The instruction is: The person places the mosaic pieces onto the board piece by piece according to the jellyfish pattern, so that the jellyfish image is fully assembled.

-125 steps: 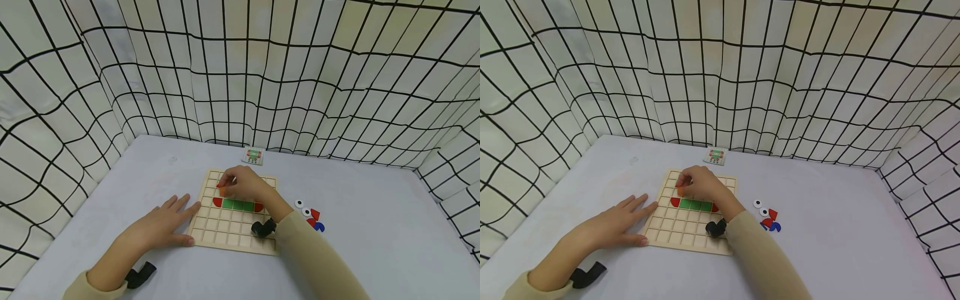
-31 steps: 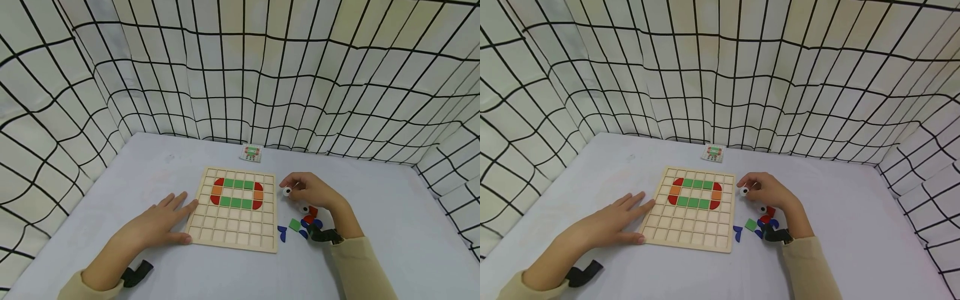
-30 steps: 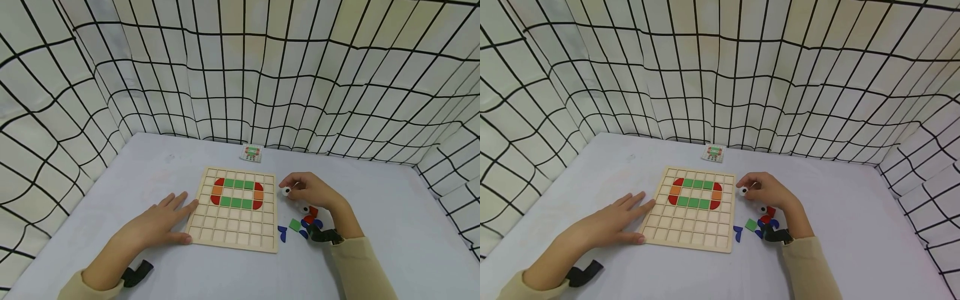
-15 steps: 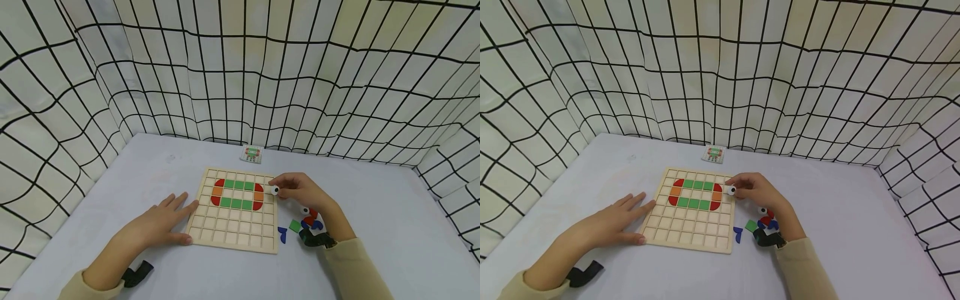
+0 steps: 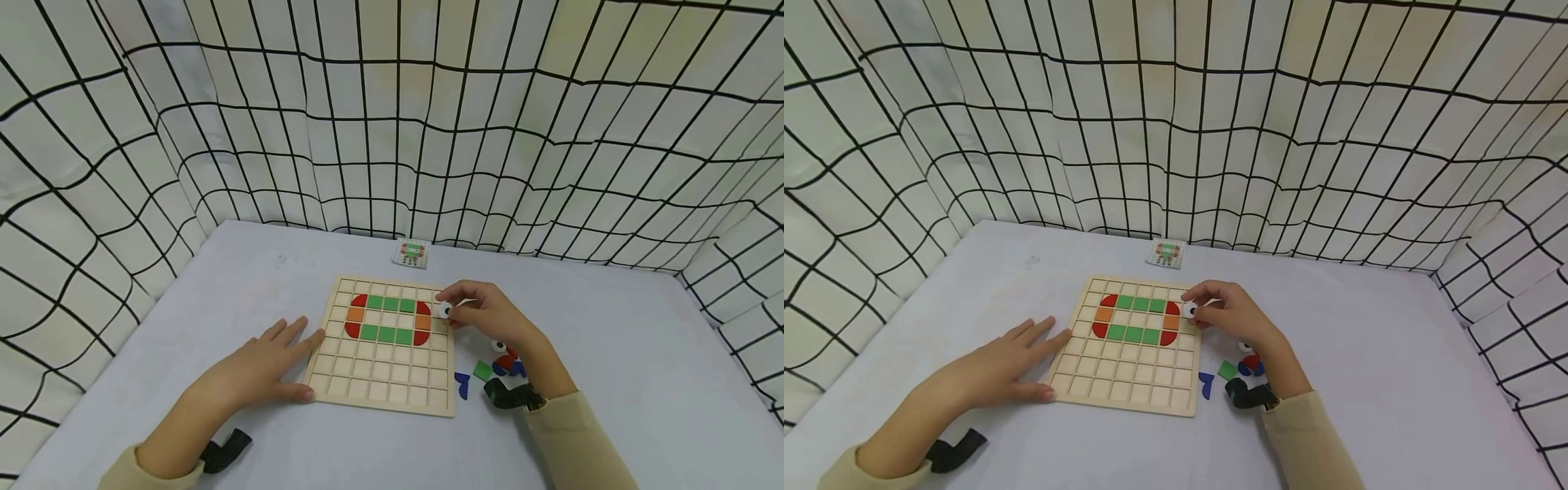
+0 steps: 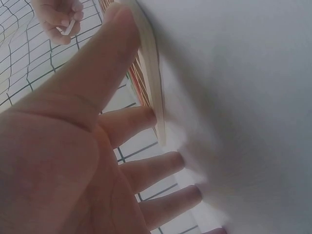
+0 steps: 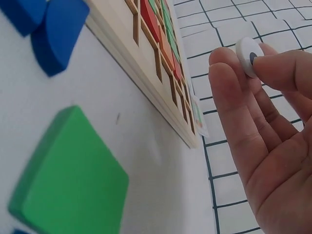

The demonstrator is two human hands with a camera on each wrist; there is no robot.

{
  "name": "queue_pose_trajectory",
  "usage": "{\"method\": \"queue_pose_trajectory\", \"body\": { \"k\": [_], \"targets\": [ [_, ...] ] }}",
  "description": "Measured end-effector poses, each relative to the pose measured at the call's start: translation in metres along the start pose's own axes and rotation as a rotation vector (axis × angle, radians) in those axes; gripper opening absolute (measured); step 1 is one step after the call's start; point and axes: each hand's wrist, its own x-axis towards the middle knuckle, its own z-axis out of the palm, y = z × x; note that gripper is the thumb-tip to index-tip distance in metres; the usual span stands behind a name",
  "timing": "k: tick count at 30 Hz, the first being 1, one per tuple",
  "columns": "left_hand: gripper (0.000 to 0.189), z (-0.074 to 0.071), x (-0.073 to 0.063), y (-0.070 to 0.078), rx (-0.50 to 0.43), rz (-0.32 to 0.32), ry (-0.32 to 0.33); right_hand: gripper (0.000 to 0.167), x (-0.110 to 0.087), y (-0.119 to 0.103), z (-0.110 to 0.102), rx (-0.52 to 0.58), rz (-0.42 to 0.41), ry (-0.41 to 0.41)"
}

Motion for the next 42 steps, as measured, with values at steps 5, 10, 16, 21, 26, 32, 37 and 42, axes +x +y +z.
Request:
{"method": "queue_pose_trajectory", "body": {
  "k": [5, 10, 16, 21, 26, 32, 37, 42],
  "targets": [
    [0.094, 0.001, 0.000, -0.001, 0.003, 0.004, 0.000, 0.024, 0.002, 0.000, 0.002, -0.010, -0.028, -0.029],
    [0.094, 0.001, 0.000, -0.002, 0.003, 0.011, -0.003, 0.017, 0.007, 0.002, 0.010, -0.030, -0.034, -0.018],
    [0.094, 0.002, 0.001, -0.003, -0.012, -0.004, -0.007, 0.015, 0.017, -0.004, 0.025, -0.050, -0.035, -0.038],
    [0.094, 0.002, 0.000, -0.004, -0.021, -0.011, -0.006, 0.020, 0.031, -0.013, 0.036, -0.117, -0.072, -0.069],
    [0.093, 0.002, 0.000, -0.004, -0.013, -0.006, -0.002, 0.020, 0.046, -0.020, 0.046, -0.168, -0.081, -0.117],
    [0.094, 0.002, 0.001, -0.005, -0.008, -0.003, 0.001, 0.013, 0.065, -0.030, 0.058, -0.267, -0.091, -0.143],
    [0.093, 0.002, 0.001, -0.005, -0.008, 0.002, 0.005, 0.008, 0.077, -0.037, 0.066, -0.369, -0.110, -0.145],
    [0.094, 0.002, 0.001, -0.005, -0.011, -0.001, 0.009, 0.006, 0.085, -0.040, 0.074, -0.396, -0.100, -0.171]
  ]
}}
